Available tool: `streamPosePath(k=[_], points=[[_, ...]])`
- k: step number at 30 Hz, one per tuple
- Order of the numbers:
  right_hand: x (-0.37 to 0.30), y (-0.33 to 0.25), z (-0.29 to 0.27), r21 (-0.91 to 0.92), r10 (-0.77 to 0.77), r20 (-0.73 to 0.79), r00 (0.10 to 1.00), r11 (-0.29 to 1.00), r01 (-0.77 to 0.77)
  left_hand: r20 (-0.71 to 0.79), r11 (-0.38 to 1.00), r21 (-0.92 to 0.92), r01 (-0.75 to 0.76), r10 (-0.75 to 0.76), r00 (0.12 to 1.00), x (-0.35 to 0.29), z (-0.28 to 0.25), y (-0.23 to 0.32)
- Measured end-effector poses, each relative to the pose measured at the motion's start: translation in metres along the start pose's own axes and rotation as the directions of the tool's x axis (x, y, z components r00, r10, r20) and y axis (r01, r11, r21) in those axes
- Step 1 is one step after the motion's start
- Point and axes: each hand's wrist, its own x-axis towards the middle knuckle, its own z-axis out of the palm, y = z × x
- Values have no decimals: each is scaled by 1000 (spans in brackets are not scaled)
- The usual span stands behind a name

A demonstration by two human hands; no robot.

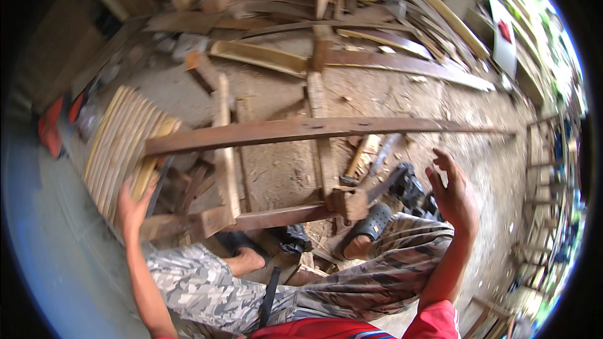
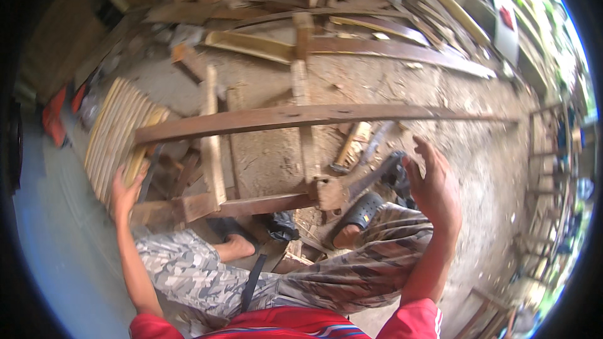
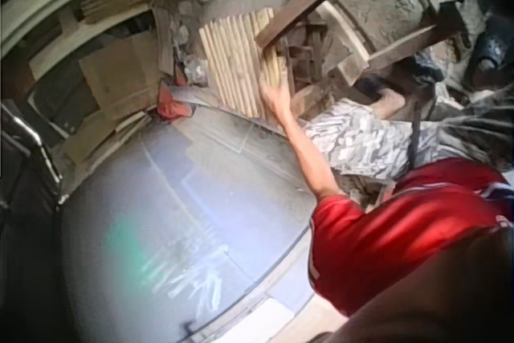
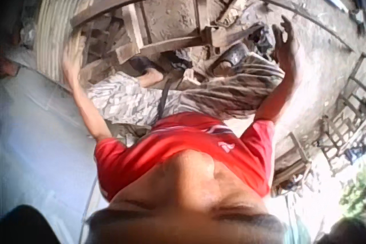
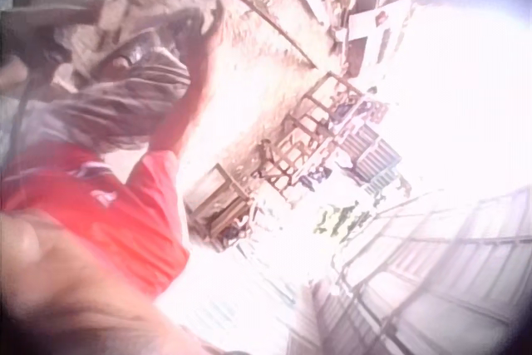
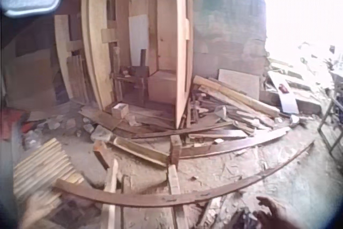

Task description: The person sits on the floor in a cluttered workshop and uses a hand saw to cut a long wooden plank resting on a frame. They repeatedly position the plank, saw through it, and adjust the pieces during the process.

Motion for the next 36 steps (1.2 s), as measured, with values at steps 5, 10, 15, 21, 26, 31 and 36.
streamPosePath(k=[5,10,15,21,26,31,36], points=[[-31,65,-30,119,273,-83,958,958,-263,-276,902,-369,-225,124,953,-55,-25,144],[-52,95,-30,102,272,-52,961,959,-266,-158,793,-416,-445,419,894,-119,46,298],[-61,107,-31,112,329,-19,944,939,-325,5,650,-47,-759,760,650,-98,98,378],[-74,124,-40,161,361,14,933,920,-358,382,629,154,-762,673,633,-18,117,414],[-81,141,-41,168,378,-10,926,913,-371,510,630,210,-748,582,633,3,143,402],[-84,144,-45,192,411,-39,911,898,-397,517,611,225,-759,585,624,6,141,405],[-100,157,-46,195,457,-40,888,876,-442,418,534,259,-805,689,592,8,135,407]])
